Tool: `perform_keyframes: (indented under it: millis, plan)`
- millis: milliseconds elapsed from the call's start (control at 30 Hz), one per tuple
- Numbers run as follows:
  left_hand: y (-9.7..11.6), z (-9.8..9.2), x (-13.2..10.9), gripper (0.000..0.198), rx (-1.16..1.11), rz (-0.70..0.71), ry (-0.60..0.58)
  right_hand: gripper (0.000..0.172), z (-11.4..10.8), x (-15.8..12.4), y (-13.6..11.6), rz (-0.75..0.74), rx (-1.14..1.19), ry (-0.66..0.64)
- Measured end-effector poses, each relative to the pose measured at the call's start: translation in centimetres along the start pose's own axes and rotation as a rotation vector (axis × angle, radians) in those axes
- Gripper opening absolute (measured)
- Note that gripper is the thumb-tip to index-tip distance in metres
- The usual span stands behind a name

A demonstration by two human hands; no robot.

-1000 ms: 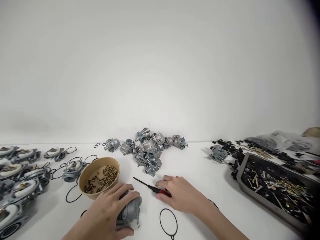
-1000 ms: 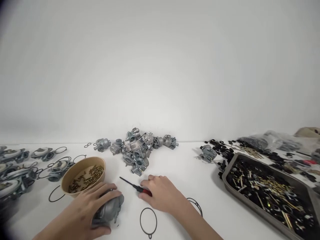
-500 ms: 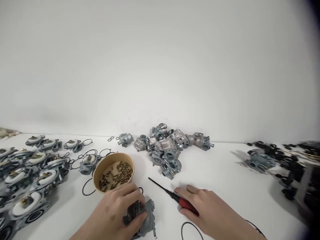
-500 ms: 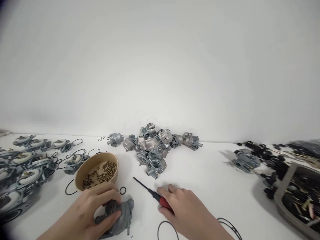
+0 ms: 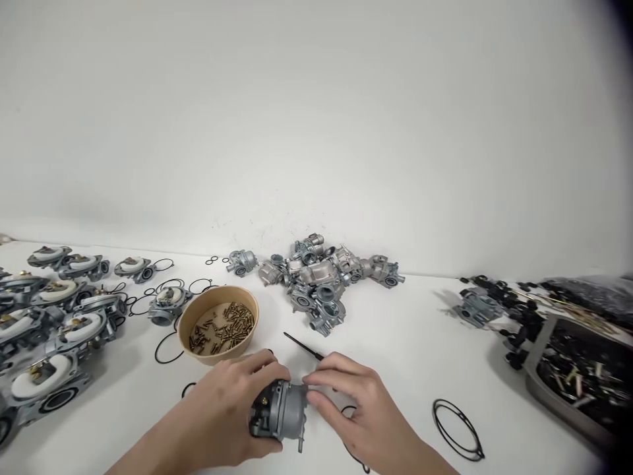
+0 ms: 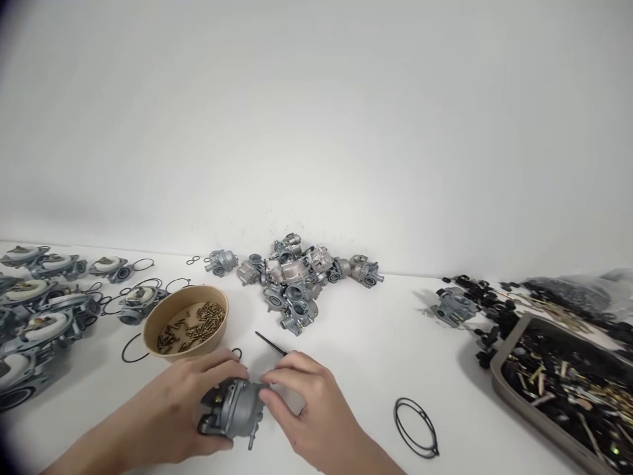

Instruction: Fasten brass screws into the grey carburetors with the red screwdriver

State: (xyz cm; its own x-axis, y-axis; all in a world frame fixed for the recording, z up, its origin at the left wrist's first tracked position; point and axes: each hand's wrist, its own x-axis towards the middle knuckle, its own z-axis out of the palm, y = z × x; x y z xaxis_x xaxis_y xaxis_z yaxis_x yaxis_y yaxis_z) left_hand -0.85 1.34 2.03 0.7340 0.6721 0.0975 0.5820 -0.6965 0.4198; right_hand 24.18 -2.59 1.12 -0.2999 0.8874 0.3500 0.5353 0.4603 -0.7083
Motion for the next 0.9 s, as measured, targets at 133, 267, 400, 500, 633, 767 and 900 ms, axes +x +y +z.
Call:
perform_keyframes:
  millis: [133,267,400,500,633,767,900]
  plan:
    - [0.8,2.0,0.1,0.063,-0.009,0.078,0.11,0.016,0.4,-0.2,-0.4,0.068,0.069,-0.009]
    - [1.0,2.7,0.0,0.058,0.03,0.138,0.159,0.018,0.6,-0.2,-0.5,0.112,0.149,-0.002]
    - [1.0,2.6,0.1,0.057,0.059,0.175,0.2,0.013,0.2,0.0,-0.4,0.183,0.197,-0.034]
    - [0.8,2.5,0.4,0.057,0.058,0.159,0.218,0.013,-1.0,0.3,-0.1,0.224,0.149,-0.072]
    - [0.3,2.4,0.5,0.062,0.052,0.098,0.223,0.017,-1.7,2.5,0.0,0.245,0.06,-0.041]
    - [0.0,2.5,0.3,0.064,0.079,0.054,0.217,0.021,0.6,8.1,-2.1,0.077,-0.031,-0.038]
    - [-0.1,2.2,0.3,0.064,0.094,0.031,0.19,0.036,2.3,12.2,-4.5,-0.059,-0.222,-0.056]
